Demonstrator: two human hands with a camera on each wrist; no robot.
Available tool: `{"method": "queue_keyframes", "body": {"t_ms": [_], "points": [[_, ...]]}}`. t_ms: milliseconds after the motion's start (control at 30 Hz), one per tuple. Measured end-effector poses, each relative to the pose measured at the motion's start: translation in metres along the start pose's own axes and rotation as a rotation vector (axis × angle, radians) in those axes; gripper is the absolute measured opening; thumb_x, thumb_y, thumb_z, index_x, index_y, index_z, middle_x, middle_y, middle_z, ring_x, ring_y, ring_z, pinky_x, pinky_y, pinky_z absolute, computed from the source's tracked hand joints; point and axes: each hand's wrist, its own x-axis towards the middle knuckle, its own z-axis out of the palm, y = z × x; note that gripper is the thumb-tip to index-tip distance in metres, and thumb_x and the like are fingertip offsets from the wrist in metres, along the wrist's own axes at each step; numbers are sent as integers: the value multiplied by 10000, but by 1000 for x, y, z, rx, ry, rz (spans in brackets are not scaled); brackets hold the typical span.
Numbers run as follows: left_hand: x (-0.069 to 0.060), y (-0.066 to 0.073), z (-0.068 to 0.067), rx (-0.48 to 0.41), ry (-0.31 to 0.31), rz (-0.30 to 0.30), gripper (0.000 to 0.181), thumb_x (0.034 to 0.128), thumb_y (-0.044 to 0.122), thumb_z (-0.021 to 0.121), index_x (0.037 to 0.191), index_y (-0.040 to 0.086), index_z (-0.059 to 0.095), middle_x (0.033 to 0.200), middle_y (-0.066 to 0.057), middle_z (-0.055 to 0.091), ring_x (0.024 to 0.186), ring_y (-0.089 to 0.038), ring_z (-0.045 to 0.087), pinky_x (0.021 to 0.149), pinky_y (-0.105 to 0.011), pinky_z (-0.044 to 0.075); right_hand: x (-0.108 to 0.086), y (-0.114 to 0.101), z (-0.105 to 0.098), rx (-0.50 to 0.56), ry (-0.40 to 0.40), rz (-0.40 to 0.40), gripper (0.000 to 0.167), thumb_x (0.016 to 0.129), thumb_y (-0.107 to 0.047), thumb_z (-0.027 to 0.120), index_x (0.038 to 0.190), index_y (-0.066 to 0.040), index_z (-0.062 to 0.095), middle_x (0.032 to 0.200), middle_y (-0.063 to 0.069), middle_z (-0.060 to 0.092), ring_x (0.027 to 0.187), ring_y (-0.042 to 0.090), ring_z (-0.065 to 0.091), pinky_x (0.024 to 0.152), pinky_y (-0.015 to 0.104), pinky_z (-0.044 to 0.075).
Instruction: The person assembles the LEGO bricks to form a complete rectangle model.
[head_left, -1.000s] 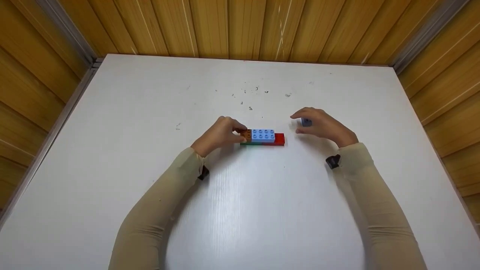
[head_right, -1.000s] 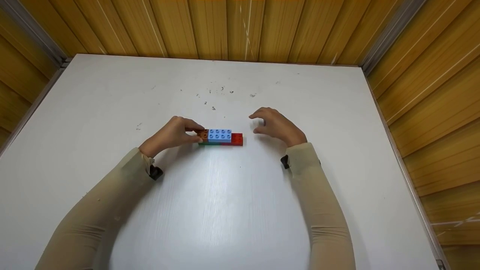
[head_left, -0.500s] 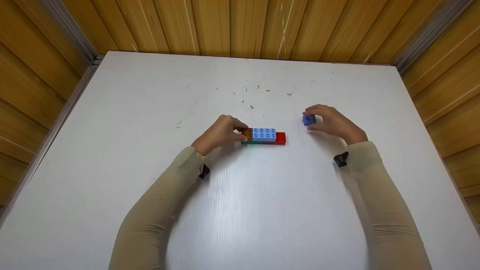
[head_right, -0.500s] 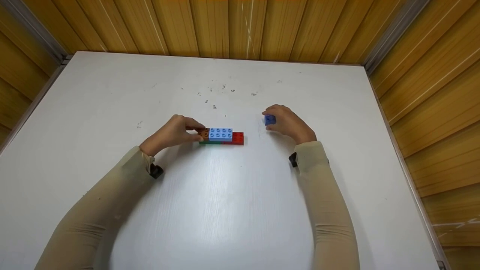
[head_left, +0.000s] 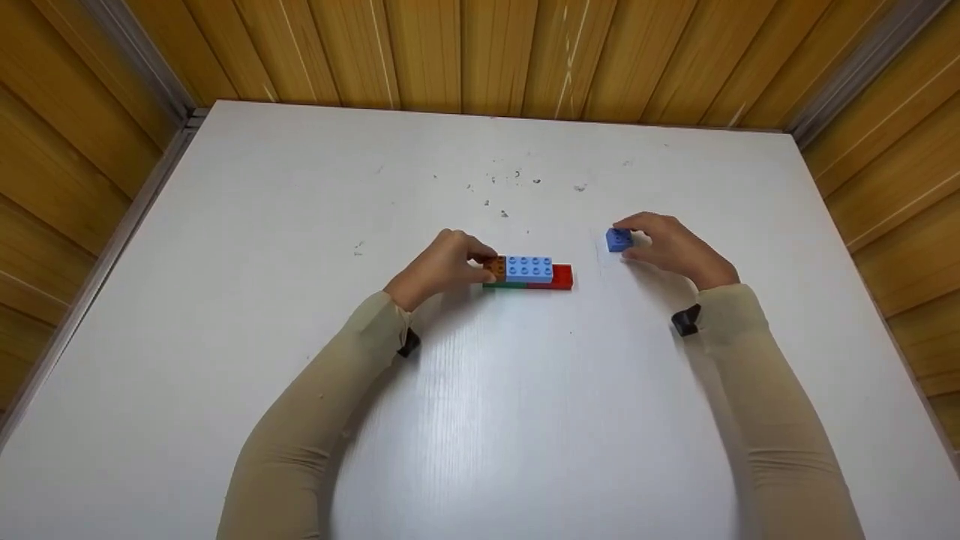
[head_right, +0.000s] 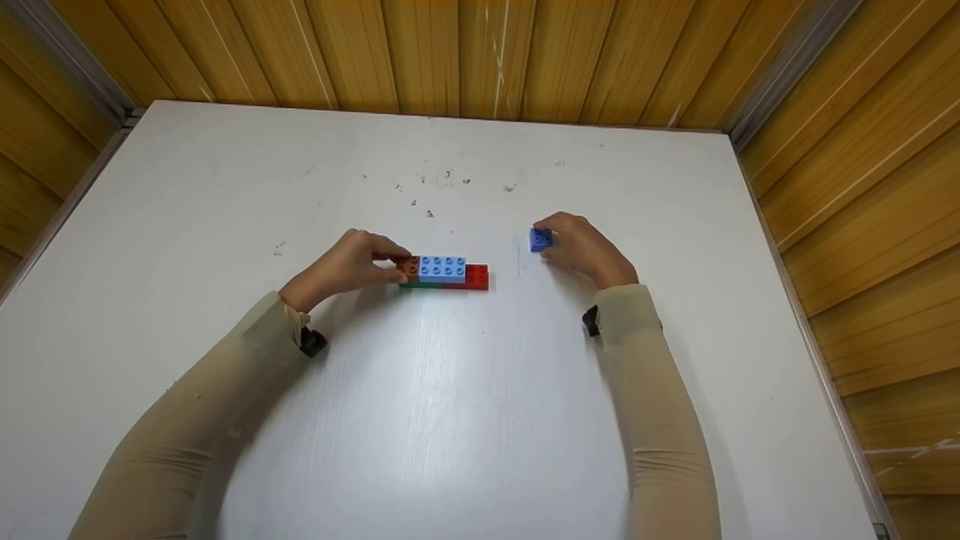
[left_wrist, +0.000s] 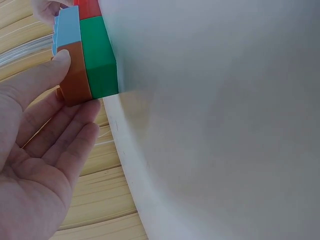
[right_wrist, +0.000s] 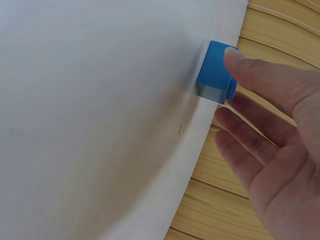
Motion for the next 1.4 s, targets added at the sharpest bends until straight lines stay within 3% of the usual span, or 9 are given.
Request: {"method": "queue_keyframes", "body": {"t_ms": [400,1000,1267,1400], "points": [[0,-1,1,14,4,9,355,800,112,772,1138,26,707,1089,-95,723,989,-162,678,908,-310,528,2,3,6,17,20,10,459,909,-31,617,1356,0,516,1351,221,521,1260,398,467,1076,552,353],[-1,-1,2,24,11,0,357,801,127,773,1140,34,708,1088,-91,723,959,-146,673,869,-293,533,-1,-11,8,-44,-30,83,476,928,-104,616,1388,-57,503,1409,179,490,1338,369,374,1127,565,269],[-1,0,1,18,11,2,357,801,116,770,1141,30,706,1088,-94,723,963,-148,674,879,-290,533,0,-15,11,-63,-30,71,462,925,-110,621,1374,-65,522,1391,154,514,1328,352,391,1126,554,282],[-1,0,1,11,11,7,348,798,112,771,1133,37,712,1078,-85,727,960,-145,674,885,-291,528,-1,-16,11,-67,-14,12,447,907,-64,633,1343,-27,546,1347,178,555,1275,359,466,1097,541,338]]}}
